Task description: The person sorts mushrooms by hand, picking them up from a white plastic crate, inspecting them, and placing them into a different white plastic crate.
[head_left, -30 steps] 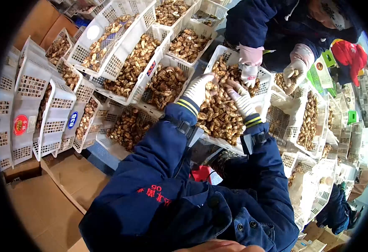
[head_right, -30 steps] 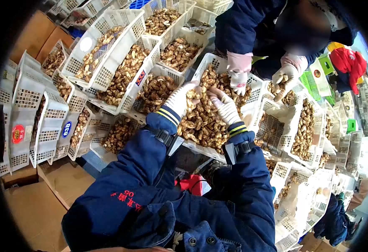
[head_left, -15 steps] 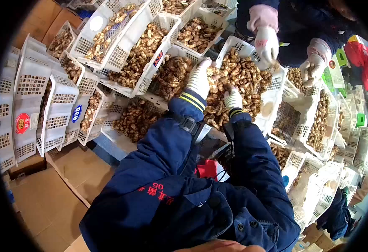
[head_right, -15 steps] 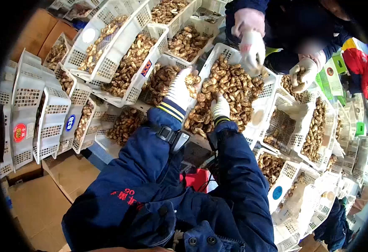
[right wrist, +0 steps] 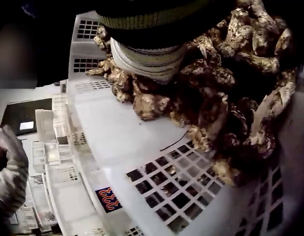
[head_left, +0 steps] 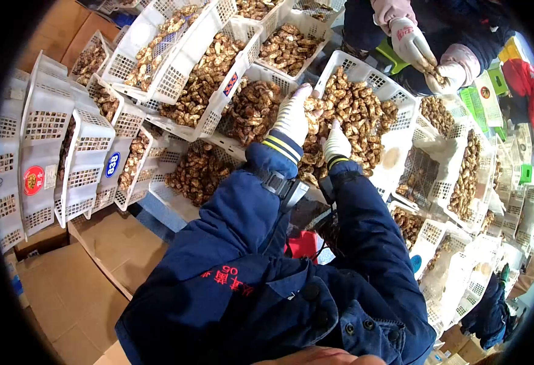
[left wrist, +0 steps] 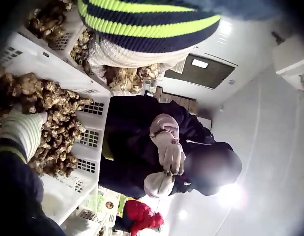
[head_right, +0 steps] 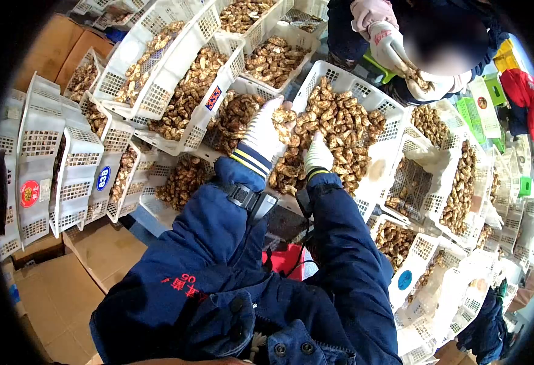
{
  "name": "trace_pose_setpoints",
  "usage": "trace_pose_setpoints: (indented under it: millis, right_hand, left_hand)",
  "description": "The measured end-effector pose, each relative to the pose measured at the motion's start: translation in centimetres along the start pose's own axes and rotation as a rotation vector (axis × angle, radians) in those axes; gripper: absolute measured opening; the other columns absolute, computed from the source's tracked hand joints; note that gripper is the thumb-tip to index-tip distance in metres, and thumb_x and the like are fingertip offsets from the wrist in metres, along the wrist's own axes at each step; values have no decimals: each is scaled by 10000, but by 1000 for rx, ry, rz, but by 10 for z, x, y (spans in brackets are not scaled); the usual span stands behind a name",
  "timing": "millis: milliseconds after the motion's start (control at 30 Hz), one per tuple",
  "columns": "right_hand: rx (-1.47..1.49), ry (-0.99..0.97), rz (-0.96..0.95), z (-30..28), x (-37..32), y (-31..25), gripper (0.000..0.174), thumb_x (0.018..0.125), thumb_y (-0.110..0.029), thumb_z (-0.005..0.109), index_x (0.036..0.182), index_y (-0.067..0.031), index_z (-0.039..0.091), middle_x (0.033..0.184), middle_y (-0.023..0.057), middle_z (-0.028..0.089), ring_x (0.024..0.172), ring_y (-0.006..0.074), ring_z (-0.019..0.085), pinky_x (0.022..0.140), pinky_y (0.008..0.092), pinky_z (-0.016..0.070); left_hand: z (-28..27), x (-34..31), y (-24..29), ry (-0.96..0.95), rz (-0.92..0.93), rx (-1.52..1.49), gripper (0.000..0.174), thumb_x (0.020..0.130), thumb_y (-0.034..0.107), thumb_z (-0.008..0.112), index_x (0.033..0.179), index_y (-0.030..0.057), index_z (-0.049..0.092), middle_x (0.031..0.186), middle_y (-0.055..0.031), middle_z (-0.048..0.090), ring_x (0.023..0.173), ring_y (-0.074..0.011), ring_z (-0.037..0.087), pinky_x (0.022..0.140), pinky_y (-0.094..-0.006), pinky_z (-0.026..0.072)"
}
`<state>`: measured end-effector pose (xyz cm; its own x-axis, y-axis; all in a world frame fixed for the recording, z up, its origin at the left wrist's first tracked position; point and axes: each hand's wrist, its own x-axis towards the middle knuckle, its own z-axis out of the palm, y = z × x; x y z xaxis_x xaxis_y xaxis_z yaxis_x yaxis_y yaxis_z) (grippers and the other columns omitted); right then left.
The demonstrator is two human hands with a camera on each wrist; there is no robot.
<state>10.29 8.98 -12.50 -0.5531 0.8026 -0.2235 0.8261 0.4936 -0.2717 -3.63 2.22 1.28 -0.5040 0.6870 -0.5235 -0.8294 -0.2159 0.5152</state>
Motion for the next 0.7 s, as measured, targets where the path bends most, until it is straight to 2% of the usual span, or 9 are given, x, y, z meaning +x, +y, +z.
trace_pose_setpoints:
  millis: [67,167,267,333,367,433,467,533,700]
  right_hand:
    - [-106,-3,-64,1,1,0,707,817,-218,635,1422,-111,286,1049,168,628,859,322,652,736,418,525]
    - [-172,-77,-49,11,17,3,589,864,-149,548,1410,-142,328,1074,174,631,867,322,654,714,399,520]
    - [297,144,-314,8,14,21,707,778,-44,604,1421,-78,311,1200,212,582,963,341,629,841,367,493]
    - [376,-55,60,-12,17,24,663,793,19,578,1408,-56,343,1184,173,605,922,316,621,835,350,482]
    - [787,-85,84,17,33,46,642,803,7,587,1400,-51,357,1170,166,612,921,291,620,826,338,485]
    - [1000,-304,-54,42,54,103,541,848,-69,606,1357,-47,424,1102,149,627,881,218,609,784,286,489]
    - [912,-285,-22,-23,18,67,455,858,-107,613,1292,-56,487,978,116,629,788,188,602,698,288,500]
    - [1505,-541,238,-63,-5,58,337,898,-83,505,1230,-26,520,769,53,574,636,142,550,516,274,464]
    - [1741,-640,303,-84,-20,62,180,894,-157,469,1055,-85,505,872,75,590,666,182,539,547,320,442]
  left_hand:
    - [2,-3,0,5,3,-11,147,879,236,628,975,126,613,863,-13,631,759,-146,611,655,-279,515]
    - [2,-2,0,-2,0,0,172,881,240,627,1001,119,609,863,-13,629,760,-147,605,655,-275,508]
    - [-1,2,-1,9,-13,1,175,884,239,623,1007,115,609,859,-13,630,773,-145,603,658,-276,510]
    - [-3,3,-1,10,-6,1,173,887,237,619,1010,116,609,860,-12,630,780,-143,603,658,-278,511]
    - [-2,3,-1,10,-5,1,171,888,237,616,1010,118,609,863,-11,631,784,-142,602,657,-279,510]
    - [0,-3,3,-8,9,49,168,889,242,612,1008,122,608,874,-9,628,785,-141,601,654,-285,509]
    - [1,-5,3,-4,19,53,168,889,243,612,1008,123,608,879,-9,628,783,-142,601,656,-287,509]
    - [4,-8,5,1,40,62,168,889,245,611,1007,125,607,889,-9,627,780,-144,601,660,-292,510]
    - [-4,0,-2,-9,35,53,176,893,248,605,1015,121,607,930,-12,621,845,-150,594,733,-309,516]
